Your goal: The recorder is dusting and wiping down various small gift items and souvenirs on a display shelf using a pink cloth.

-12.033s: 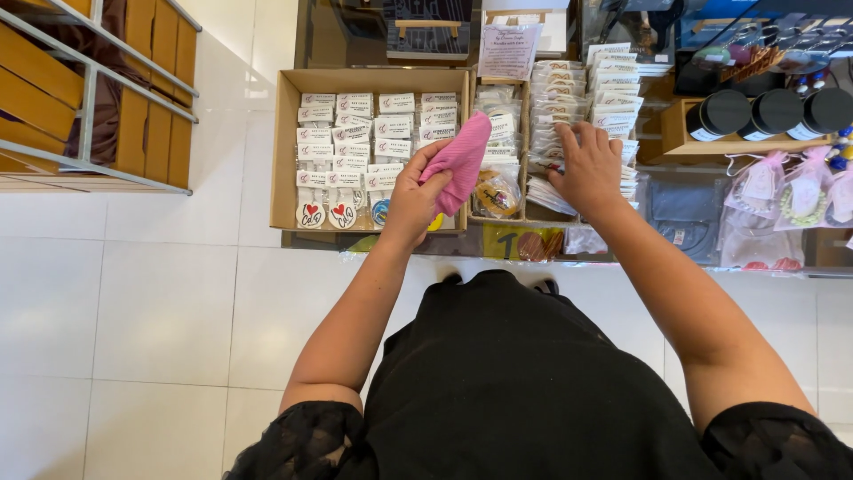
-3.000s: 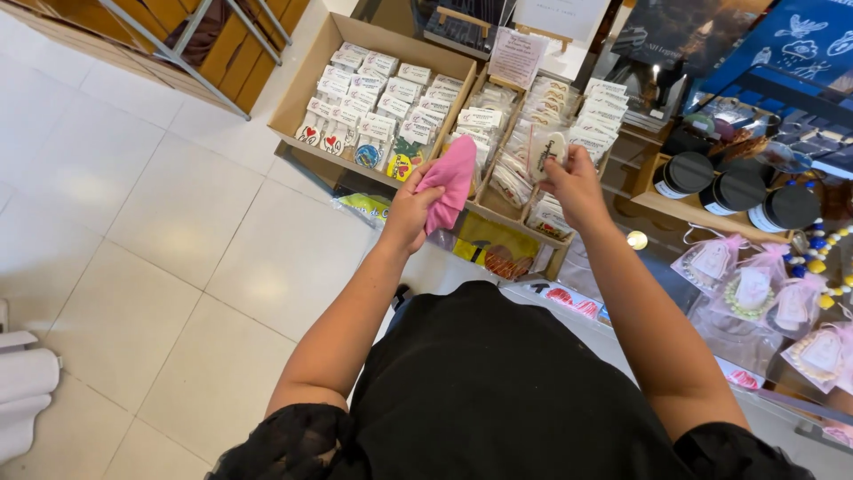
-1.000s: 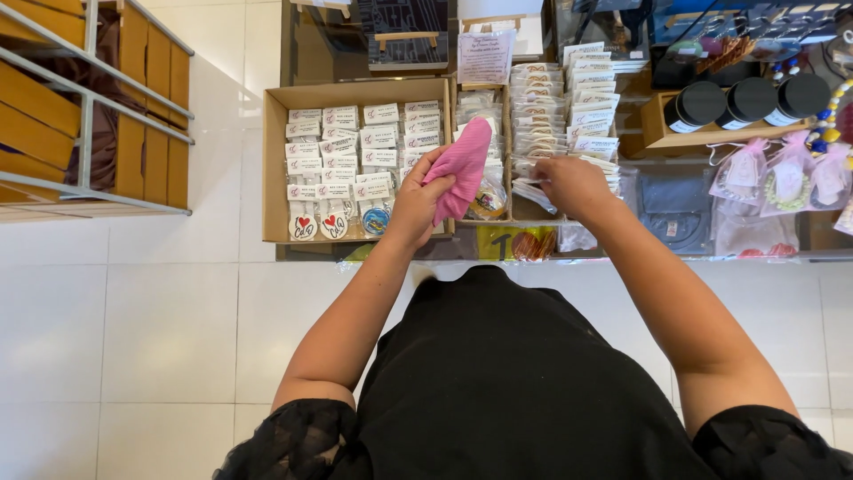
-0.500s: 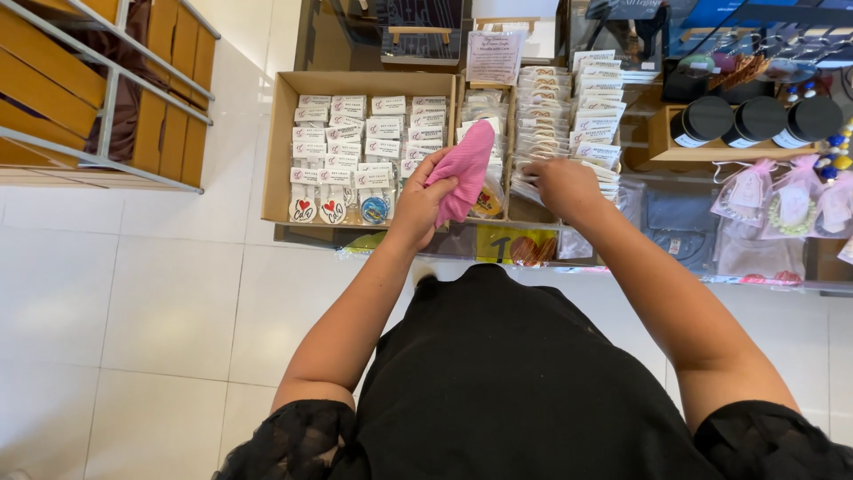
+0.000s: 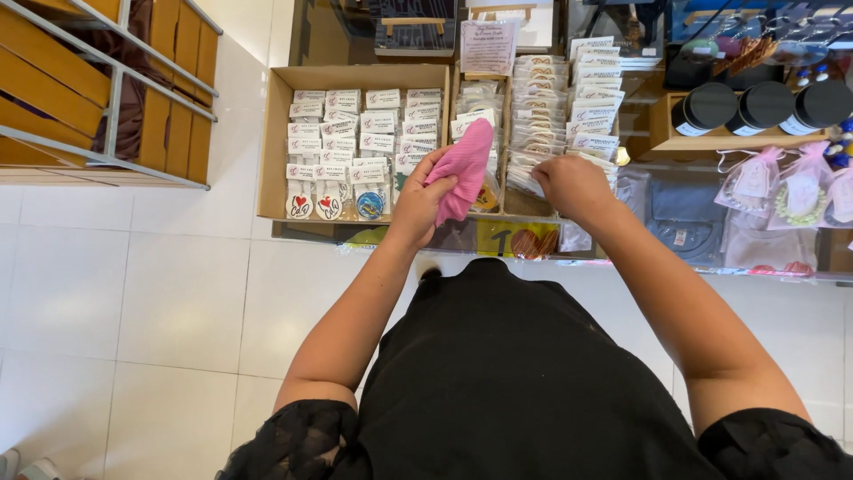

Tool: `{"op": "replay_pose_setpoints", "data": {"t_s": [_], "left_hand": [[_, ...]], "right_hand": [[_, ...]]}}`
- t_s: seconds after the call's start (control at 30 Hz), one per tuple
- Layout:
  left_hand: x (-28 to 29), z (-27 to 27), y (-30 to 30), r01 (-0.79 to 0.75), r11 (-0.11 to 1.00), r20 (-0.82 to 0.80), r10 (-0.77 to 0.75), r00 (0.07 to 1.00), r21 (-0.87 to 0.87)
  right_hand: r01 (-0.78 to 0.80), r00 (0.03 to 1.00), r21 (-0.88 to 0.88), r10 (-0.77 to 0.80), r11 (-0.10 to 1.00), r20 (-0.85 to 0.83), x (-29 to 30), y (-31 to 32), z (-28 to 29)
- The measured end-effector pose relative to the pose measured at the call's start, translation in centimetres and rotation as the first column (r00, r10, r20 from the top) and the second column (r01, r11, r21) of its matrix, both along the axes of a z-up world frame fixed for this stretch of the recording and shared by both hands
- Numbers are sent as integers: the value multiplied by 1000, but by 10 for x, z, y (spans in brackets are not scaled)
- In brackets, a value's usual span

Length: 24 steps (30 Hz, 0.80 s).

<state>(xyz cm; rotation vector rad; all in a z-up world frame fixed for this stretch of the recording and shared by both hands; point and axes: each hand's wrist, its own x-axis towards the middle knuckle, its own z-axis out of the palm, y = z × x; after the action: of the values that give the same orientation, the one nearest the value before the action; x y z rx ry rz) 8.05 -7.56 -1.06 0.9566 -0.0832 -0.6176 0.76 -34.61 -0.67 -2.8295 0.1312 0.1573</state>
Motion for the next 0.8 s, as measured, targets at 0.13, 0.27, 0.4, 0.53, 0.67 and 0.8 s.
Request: {"op": "replay_pose_setpoints", "data": {"t_s": [0.13, 0.27, 0.4, 0.53, 0.67, 0.8], "left_hand": [[0, -4, -1, -1, 1000, -6, 1, 1000, 9], [-1, 3, -1, 9, 1000, -14, -9, 1000, 23], [-1, 7, 3, 9, 1000, -28, -8, 1000, 25], [-2, 7, 10, 17, 999, -13, -16, 1000, 41], [2, -1, 18, 13, 1000, -13, -13, 1000, -2], [3, -11, 22, 5, 1000, -22, -5, 1000, 6]], "right_hand": [[10, 997, 11, -9, 1000, -75, -5, 4, 15], [7, 1000, 23, -6, 1000, -29, -6, -1, 3], [76, 996, 120, -71, 990, -44, -4, -4, 1], [104, 993, 148, -95, 984, -72, -3, -5, 6], [162, 986, 306, -141, 938, -89, 1, -6, 16], [185, 983, 377, -172, 908, -67, 1, -6, 11]]}}
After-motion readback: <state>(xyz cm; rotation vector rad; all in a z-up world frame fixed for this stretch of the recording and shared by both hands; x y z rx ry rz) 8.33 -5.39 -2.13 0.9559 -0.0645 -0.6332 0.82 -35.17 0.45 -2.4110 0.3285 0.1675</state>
